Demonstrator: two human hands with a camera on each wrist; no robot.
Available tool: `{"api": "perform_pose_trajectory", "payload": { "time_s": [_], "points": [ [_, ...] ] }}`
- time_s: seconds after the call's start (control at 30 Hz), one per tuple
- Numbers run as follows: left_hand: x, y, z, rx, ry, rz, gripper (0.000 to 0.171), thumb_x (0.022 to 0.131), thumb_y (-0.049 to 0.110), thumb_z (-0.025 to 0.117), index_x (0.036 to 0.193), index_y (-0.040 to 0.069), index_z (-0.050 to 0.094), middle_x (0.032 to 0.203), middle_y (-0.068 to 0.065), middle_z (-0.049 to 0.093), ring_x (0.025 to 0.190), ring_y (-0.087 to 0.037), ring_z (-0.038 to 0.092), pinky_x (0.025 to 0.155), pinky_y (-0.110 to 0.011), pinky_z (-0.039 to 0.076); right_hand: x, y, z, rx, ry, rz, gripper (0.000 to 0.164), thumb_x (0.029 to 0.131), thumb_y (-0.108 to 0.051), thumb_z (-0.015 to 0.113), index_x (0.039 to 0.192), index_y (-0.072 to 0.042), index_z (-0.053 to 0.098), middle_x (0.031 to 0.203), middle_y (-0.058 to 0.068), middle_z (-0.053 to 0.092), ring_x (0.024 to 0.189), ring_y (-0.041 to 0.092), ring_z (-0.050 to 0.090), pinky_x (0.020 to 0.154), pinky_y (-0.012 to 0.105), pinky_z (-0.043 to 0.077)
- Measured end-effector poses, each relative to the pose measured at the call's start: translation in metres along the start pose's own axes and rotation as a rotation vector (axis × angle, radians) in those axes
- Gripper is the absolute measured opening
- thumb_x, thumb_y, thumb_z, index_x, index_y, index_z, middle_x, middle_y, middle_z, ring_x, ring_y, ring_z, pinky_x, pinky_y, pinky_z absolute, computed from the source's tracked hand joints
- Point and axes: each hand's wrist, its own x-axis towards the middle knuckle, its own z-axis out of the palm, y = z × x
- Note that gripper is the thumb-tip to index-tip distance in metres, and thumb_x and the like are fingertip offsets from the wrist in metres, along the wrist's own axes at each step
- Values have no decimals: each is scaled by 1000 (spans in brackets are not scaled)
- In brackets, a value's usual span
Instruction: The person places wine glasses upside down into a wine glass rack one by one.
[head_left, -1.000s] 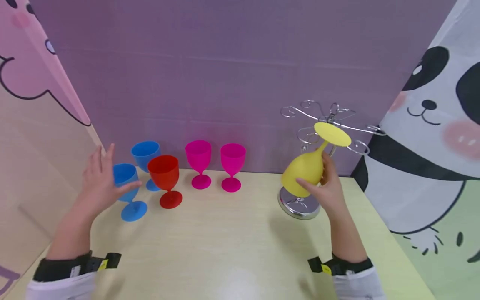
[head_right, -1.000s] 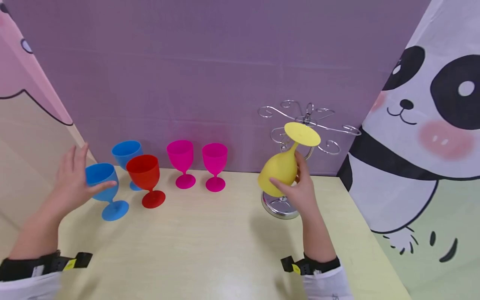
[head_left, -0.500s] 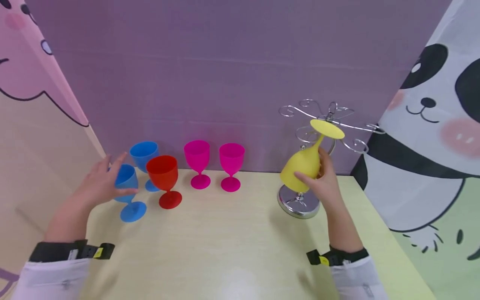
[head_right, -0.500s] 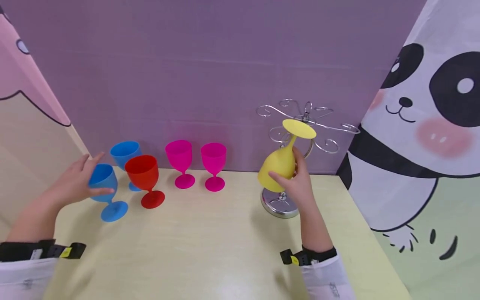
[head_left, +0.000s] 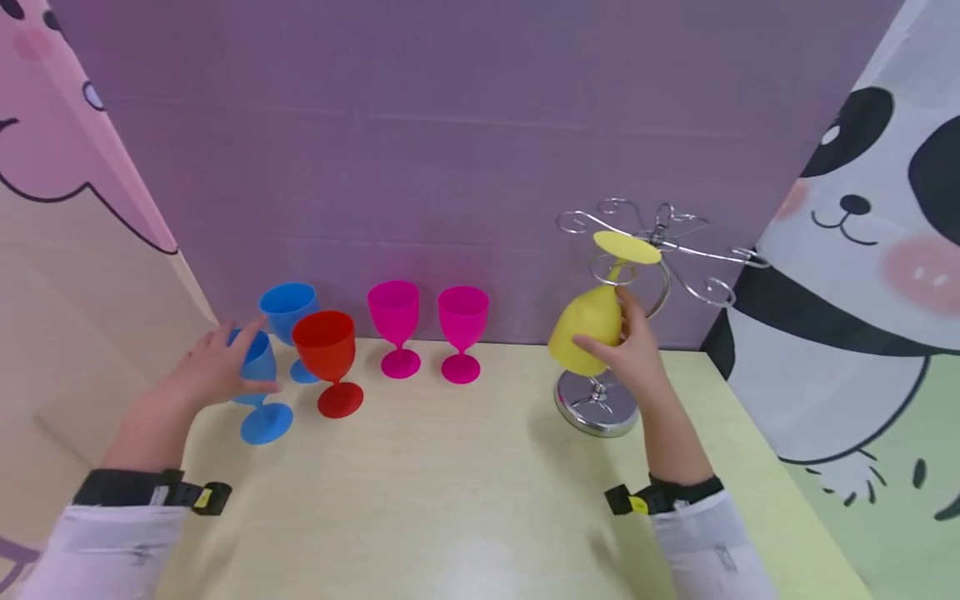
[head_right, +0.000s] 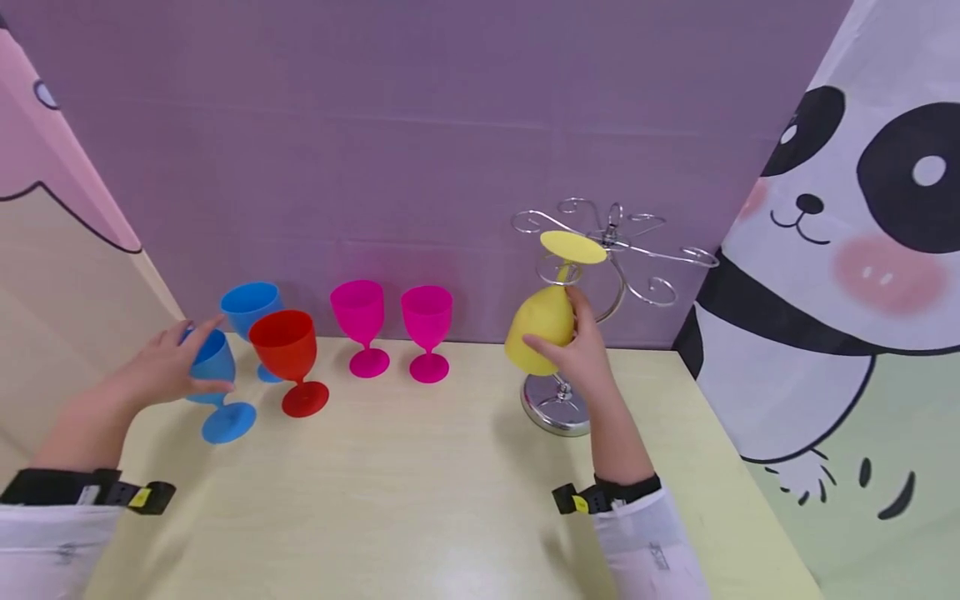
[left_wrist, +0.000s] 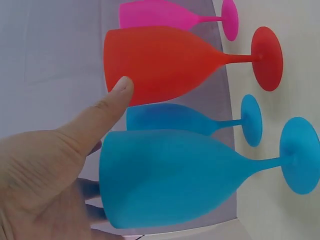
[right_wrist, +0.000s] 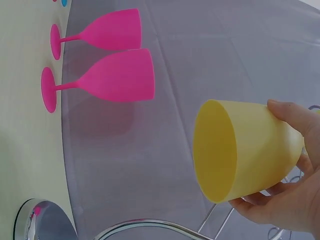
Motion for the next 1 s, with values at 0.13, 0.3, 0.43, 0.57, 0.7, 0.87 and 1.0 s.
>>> {"api": "perform_pose_trajectory", "payload": {
  "time_s": [0.13, 0.3, 0.43, 0.57, 0.7, 0.87, 1.0],
  "points": [
    [2, -2, 2, 26, 30, -13, 103, 78, 43, 76, 151, 1, 16, 144, -43, 12, 127, -66, 15, 98, -79, 23, 3, -1, 4, -5, -13, -23, 100, 79, -24, 80, 155, -19, 14, 150, 20, 32, 130, 40, 42, 102, 55, 44],
    [8, -6, 4, 24, 16, -33, 103, 79, 42, 75, 151, 2, 14, 145, -43, 8, 128, -66, 13, 100, -78, 21, 3, -3, 6, -9, -23, -24, 99, 79, -24, 81, 154, -21, 16, 149, 19, 34, 129, 40, 44, 101, 55, 45],
    [12, -10, 5, 18, -4, -44, 103, 79, 42, 76, 151, 2, 14, 146, -44, 7, 128, -67, 13, 100, -78, 21, 1, -5, 8, -22, -38, -20, 99, 79, -25, 81, 154, -23, 16, 151, 16, 32, 128, 40, 44, 99, 55, 46],
    [13, -11, 4, 0, -31, -58, 101, 79, 40, 76, 150, 1, 17, 145, -44, 8, 128, -67, 13, 96, -78, 26, -2, -6, 8, -39, -47, -31, 100, 79, -24, 81, 155, -22, 15, 153, 14, 31, 129, 41, 44, 98, 55, 47],
    [13, -11, 4, -15, -54, -66, 98, 80, 39, 77, 149, 0, 19, 144, -44, 9, 127, -66, 14, 91, -78, 33, -5, -7, 9, -50, -54, -36, 101, 79, -22, 80, 155, -20, 14, 154, 15, 29, 129, 41, 43, 100, 55, 46],
    [13, -11, 4, 1, -31, -39, 94, 79, 38, 77, 146, -1, 24, 142, -43, 16, 125, -65, 18, 89, -76, 37, -9, -9, 8, -62, -49, -41, 101, 79, -20, 80, 155, -19, 14, 155, 15, 28, 130, 42, 42, 101, 56, 45],
    [14, -10, 5, 26, -5, -14, 89, 79, 35, 78, 143, -3, 30, 140, -42, 23, 124, -63, 23, 90, -73, 39, -12, -9, 7, -63, -39, -49, 100, 79, -20, 80, 155, -18, 15, 155, 14, 27, 131, 42, 41, 103, 57, 43]
  ]
}}
